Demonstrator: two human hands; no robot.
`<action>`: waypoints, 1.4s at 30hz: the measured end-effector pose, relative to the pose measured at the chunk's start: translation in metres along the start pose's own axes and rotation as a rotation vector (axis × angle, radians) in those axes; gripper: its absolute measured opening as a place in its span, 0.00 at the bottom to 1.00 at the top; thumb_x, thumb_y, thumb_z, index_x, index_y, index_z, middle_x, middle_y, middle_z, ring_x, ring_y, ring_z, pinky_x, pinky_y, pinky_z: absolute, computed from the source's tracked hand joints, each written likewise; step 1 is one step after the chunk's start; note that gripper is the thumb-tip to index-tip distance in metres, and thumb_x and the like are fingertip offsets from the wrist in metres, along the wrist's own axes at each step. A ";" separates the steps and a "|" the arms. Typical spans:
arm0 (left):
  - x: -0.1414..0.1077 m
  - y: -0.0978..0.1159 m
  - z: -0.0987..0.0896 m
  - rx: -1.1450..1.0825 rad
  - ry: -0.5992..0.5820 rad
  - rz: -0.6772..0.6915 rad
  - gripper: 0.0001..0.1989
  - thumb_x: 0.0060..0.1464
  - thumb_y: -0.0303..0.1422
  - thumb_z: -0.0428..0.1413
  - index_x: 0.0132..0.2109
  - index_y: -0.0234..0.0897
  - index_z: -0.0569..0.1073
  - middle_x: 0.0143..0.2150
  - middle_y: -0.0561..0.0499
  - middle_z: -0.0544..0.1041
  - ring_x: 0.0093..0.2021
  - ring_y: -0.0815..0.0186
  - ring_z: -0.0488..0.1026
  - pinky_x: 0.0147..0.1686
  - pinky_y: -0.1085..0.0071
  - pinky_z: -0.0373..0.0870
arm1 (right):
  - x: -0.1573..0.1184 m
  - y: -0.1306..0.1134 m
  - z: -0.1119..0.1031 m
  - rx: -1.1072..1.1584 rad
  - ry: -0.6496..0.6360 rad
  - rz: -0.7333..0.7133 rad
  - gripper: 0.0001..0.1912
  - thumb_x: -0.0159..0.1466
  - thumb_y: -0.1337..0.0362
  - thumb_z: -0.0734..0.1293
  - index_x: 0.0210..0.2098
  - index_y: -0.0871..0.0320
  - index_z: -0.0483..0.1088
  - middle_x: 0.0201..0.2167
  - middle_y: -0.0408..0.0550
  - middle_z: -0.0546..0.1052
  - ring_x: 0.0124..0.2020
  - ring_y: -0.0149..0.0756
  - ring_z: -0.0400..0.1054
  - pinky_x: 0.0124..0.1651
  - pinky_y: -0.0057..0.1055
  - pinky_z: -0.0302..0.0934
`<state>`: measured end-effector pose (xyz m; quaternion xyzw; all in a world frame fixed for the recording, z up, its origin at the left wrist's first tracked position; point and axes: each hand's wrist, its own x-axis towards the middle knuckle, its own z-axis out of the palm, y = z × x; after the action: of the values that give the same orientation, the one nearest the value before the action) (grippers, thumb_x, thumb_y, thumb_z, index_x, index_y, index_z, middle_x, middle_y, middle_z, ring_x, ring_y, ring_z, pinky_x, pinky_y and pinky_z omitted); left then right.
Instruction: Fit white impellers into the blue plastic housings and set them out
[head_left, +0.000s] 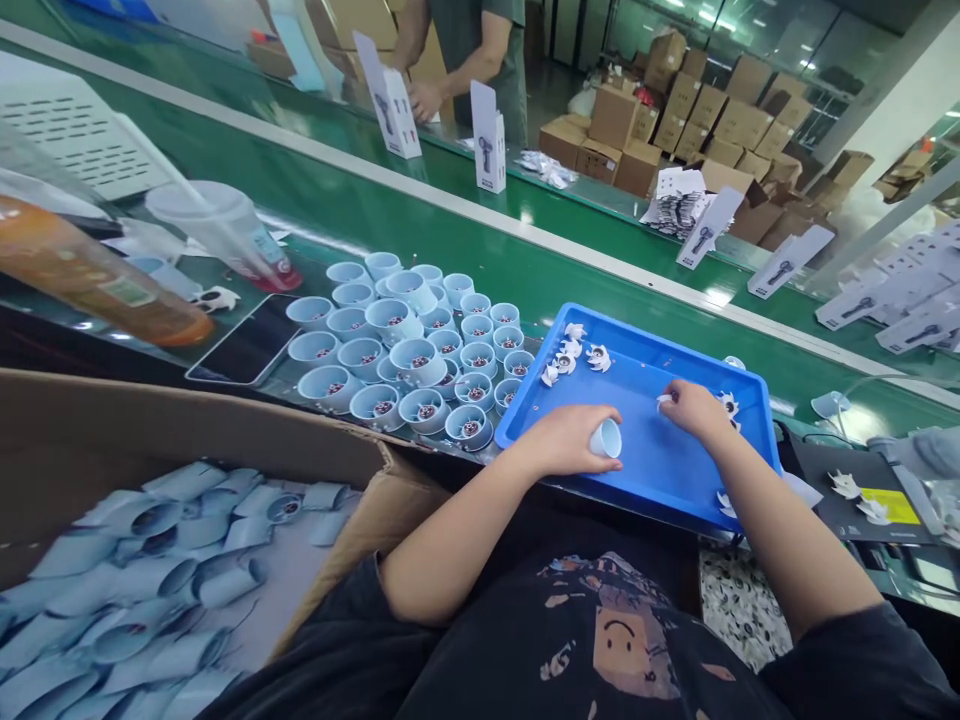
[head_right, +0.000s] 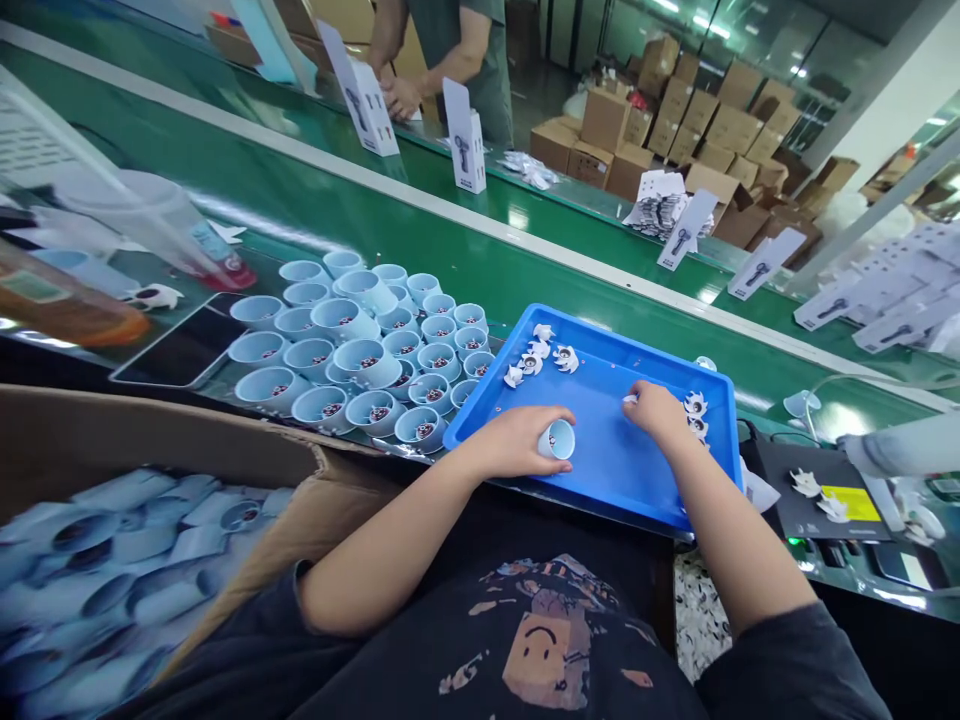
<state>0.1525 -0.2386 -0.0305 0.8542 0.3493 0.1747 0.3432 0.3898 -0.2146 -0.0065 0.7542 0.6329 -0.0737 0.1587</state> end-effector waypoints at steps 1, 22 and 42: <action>0.000 0.000 0.000 0.000 -0.007 -0.001 0.28 0.46 0.43 0.64 0.53 0.40 0.70 0.50 0.46 0.77 0.50 0.52 0.74 0.48 0.60 0.69 | -0.003 -0.001 0.000 0.032 -0.047 -0.010 0.13 0.72 0.59 0.64 0.50 0.62 0.67 0.44 0.50 0.70 0.42 0.37 0.68 0.45 0.36 0.69; -0.019 -0.016 0.003 -0.506 0.467 -0.074 0.31 0.40 0.41 0.66 0.50 0.39 0.63 0.43 0.48 0.74 0.42 0.59 0.74 0.42 0.63 0.71 | -0.085 -0.040 0.009 0.030 -0.077 -0.234 0.13 0.71 0.60 0.66 0.52 0.61 0.67 0.47 0.50 0.70 0.46 0.39 0.67 0.50 0.40 0.66; -0.018 -0.020 0.019 -0.418 0.610 -0.122 0.34 0.37 0.44 0.68 0.47 0.40 0.60 0.45 0.47 0.71 0.43 0.57 0.74 0.43 0.60 0.72 | -0.066 -0.033 0.025 0.114 -0.138 -0.277 0.08 0.68 0.67 0.67 0.46 0.63 0.69 0.44 0.50 0.70 0.47 0.42 0.66 0.53 0.45 0.64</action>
<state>0.1404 -0.2502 -0.0586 0.6520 0.4426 0.4677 0.4003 0.3469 -0.2795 -0.0142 0.6606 0.7133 -0.1823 0.1472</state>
